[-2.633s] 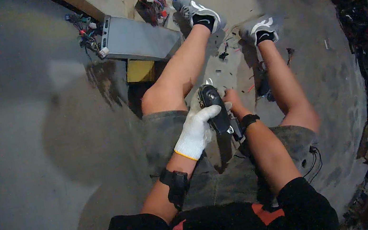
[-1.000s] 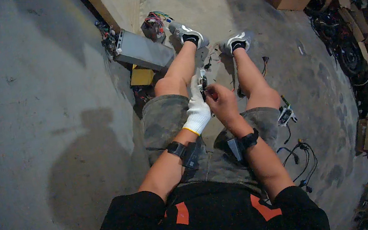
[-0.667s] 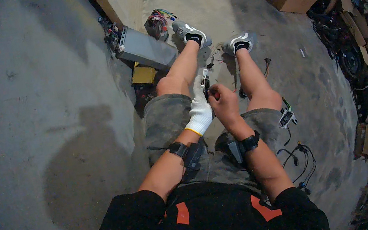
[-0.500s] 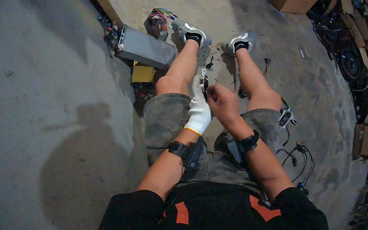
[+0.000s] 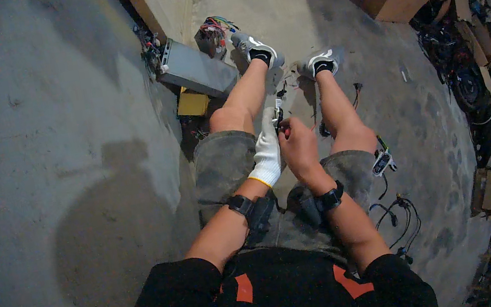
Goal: The recorder is using a screwdriver to adjust and repair a small motor component while sitting on the floor of a workshop.
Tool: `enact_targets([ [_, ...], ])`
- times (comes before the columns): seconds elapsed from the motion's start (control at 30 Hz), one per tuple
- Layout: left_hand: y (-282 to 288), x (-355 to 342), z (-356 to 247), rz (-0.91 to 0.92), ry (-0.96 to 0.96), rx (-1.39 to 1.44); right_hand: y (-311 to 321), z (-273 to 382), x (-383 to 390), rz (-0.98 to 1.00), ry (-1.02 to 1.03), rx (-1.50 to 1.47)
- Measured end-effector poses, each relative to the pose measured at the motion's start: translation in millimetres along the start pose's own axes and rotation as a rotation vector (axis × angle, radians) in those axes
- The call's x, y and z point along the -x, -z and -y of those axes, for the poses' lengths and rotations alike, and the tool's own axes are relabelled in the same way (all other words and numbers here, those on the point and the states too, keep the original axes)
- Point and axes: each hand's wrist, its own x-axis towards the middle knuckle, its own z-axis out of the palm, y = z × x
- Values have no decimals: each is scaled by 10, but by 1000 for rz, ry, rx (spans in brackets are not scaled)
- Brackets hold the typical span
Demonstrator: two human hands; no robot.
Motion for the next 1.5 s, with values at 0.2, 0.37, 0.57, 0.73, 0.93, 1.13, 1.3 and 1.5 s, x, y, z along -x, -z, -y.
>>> enact_targets([
  [0.2, -165, 126, -52, -16, 47, 69, 27, -97, -2, -19, 36, 14],
  [0.37, -30, -48, 86, 20, 56, 127, 56, -65, -3, -6, 104, 8],
  [0.57, 17, -141, 150, 39, 26, 85, 38, -96, -24, -13, 98, 27],
  [0.73, -85, 10, 65, 4, -23, 30, 65, -150, -28, -24, 147, 34],
  [0.93, -3, -28, 78, 13, 34, 75, 122, -43, -10, 17, 151, 65],
  [1.13, -83, 46, 60, 52, -21, 36, 97, -89, -25, -17, 35, -36],
  [1.3, 78, 65, 202, 20, -508, -594, 179, -101, -50, 34, 140, -103],
  [1.5, -121, 356, -22, 7, -687, -875, 369, -172, -107, 64, 228, -310],
])
